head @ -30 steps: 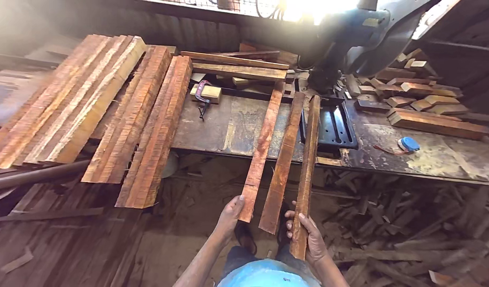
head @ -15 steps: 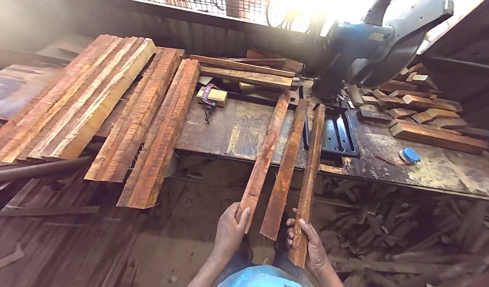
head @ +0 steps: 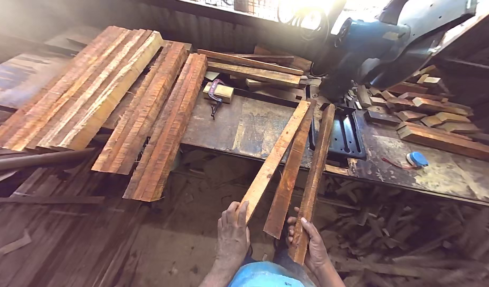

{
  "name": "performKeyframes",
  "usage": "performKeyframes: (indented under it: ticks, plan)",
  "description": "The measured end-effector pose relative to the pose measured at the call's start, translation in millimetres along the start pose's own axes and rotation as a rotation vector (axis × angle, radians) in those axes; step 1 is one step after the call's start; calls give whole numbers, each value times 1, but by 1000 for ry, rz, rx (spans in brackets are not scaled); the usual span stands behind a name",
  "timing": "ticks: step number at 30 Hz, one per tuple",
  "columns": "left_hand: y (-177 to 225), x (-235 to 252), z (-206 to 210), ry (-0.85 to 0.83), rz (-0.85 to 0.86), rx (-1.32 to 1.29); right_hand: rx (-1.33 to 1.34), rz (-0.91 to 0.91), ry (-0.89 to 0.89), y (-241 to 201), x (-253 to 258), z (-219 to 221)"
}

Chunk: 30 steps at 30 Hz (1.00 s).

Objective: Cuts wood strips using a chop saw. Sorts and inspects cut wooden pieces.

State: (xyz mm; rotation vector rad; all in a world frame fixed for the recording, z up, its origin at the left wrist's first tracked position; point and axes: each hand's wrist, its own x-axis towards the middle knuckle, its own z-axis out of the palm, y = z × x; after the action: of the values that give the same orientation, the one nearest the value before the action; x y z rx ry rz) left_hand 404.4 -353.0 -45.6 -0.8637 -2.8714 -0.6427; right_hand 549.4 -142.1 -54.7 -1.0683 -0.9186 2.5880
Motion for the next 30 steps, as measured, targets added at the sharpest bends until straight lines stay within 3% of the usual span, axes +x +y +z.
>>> performKeyframes:
  ticks: [7,11,13,16,19,22,30]
  plan:
    - [0,5,-2,-80,-27,20,-12,-8,-2,-3,-1,-2]
    - [-10,12,-10,-136,-59,-152,-66,-55,35,-2,-2,6]
    - [-20,16,-20,-207,-101,-248,-237,-164,163,-4,-5,20]
    - [-38,25,-35,-381,-225,-428,-597,-327,506,-4,-9,41]
    - [-57,28,-37,-459,-346,-748,-906,-344,679,-2,-7,46]
    - [-62,20,-37,-468,-502,-1098,-1169,-359,720,3,-5,40]
    - [-55,-6,-33,-396,-580,-1265,-1260,-535,691,13,-13,15]
